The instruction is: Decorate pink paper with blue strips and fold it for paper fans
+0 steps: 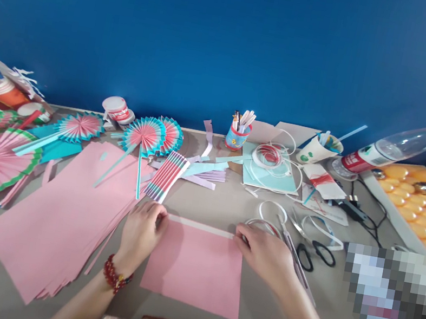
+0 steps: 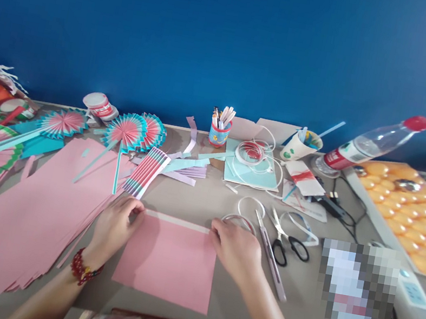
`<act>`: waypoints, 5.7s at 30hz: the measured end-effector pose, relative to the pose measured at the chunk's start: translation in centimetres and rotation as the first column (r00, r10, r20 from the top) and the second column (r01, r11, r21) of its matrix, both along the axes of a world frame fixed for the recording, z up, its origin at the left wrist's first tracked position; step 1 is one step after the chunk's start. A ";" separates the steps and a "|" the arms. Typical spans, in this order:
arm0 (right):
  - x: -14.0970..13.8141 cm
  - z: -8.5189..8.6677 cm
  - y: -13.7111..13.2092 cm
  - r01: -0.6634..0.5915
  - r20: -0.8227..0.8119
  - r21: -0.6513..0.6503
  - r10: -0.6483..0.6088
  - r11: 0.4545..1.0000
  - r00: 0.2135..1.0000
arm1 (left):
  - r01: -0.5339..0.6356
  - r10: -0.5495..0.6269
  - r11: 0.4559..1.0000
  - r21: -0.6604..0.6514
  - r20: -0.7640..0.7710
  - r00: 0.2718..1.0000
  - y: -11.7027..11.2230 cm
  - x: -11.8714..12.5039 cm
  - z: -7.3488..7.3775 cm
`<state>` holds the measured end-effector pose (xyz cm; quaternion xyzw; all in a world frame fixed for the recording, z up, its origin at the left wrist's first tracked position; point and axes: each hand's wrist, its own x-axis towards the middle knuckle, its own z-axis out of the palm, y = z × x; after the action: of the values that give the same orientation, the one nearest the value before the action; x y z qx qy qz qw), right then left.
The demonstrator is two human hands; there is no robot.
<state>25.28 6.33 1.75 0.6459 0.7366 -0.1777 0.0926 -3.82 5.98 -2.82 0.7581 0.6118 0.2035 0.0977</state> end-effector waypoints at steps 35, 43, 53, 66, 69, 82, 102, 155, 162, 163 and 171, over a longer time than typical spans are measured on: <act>0.2 -0.4 -0.3 -0.009 0.079 0.125 -0.001 0.992 0.997 | 0.748 -0.754 0.652 -0.124 -0.216 0.621 0.9 3.7 -0.1; 0.3 -0.3 -0.2 0.019 0.049 0.069 -0.023 0.997 0.999 | 0.650 -0.638 0.756 -0.077 -0.311 0.705 -0.4 0.0 -0.5; 0.4 -0.7 -0.3 0.012 0.036 0.095 -0.015 0.995 0.999 | 0.475 -0.457 0.880 -0.001 -0.280 0.845 -2.4 0.1 0.4; 1.5 -0.1 -1.4 -0.053 -0.090 0.126 0.065 0.991 0.994 | 0.876 -0.874 0.477 -0.072 -0.148 0.463 1.2 7.4 -1.5; 2.5 0.1 -1.9 -0.097 -0.174 0.126 0.118 0.987 0.978 | 0.889 -0.883 0.455 -0.047 -0.151 0.444 1.1 7.3 -1.2; 1.4 0.3 -2.2 -0.200 0.063 0.171 0.192 0.965 0.979 | 0.892 -0.886 0.447 -0.071 -0.176 0.430 1.2 7.4 -1.2; 1.2 0.1 -2.3 -0.140 0.150 0.159 0.116 0.977 0.982 | 0.910 -0.849 0.413 -0.027 -0.373 0.374 2.0 9.0 0.1; 2.2 2.0 -6.6 -0.038 -0.377 0.537 0.279 0.843 0.883 | 0.560 -0.522 0.828 0.015 0.383 0.762 -0.5 9.3 4.3; 0.2 2.3 -6.2 -0.058 -0.490 0.495 0.333 0.867 0.805 | 0.489 -0.356 0.870 -0.058 0.610 0.708 -1.8 8.5 7.2; 0.1 2.3 -6.2 -0.059 -0.494 0.497 0.338 0.866 0.801 | 0.484 -0.352 0.873 -0.061 0.609 0.711 -1.9 8.5 7.1; -1.7 2.9 -6.4 0.020 -0.585 0.412 0.247 0.911 0.773 | 0.470 -0.273 0.873 -0.132 0.667 0.693 -2.3 7.8 7.7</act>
<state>23.60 -0.04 4.69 0.5082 0.7839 -0.2234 -0.2782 3.94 3.64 4.87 0.7314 0.3981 0.3275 0.4465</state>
